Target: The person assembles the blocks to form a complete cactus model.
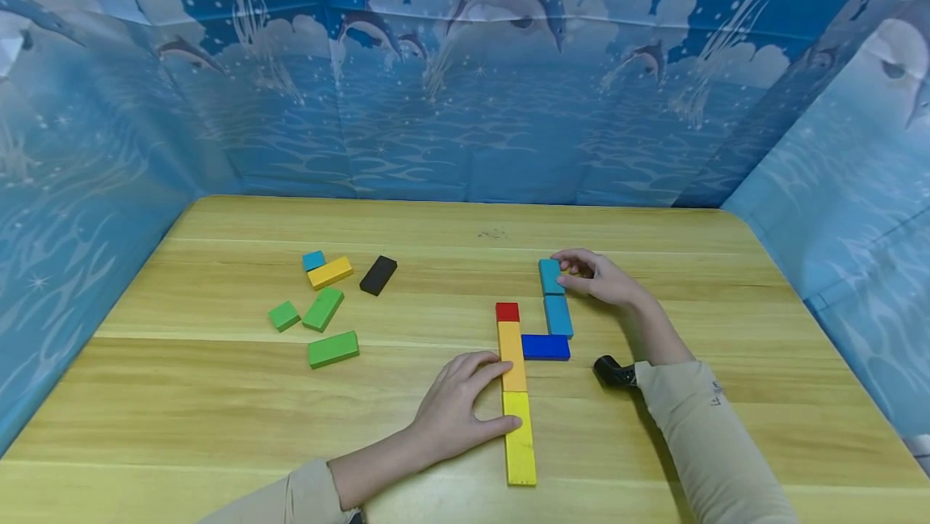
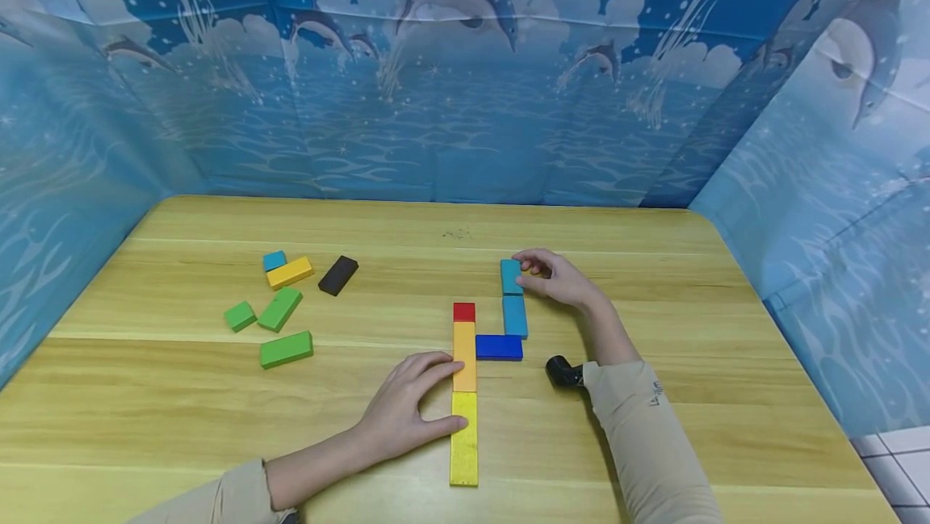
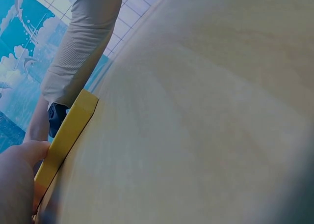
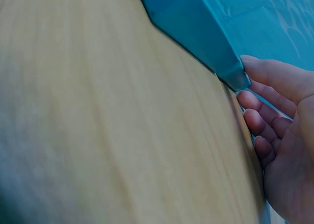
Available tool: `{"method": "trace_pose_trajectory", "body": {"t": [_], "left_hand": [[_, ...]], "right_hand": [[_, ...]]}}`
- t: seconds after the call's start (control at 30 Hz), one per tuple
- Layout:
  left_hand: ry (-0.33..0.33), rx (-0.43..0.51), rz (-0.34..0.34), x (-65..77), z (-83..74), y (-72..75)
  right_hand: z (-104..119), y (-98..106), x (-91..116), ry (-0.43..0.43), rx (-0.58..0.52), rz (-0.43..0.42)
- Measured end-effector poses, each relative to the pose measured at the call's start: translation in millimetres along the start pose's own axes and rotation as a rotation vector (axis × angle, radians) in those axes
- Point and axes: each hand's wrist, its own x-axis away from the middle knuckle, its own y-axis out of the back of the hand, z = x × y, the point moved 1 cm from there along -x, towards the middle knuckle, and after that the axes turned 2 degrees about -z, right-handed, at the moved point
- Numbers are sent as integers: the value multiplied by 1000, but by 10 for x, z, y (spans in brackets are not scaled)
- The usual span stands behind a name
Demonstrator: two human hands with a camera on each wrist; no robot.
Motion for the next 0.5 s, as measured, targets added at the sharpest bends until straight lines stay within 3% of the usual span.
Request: {"method": "trace_pose_trajectory", "body": {"t": [0.5], "left_hand": [[1,4,0,5,-4,7]], "right_hand": [[-43,-4,-2,12,11,2]]}}
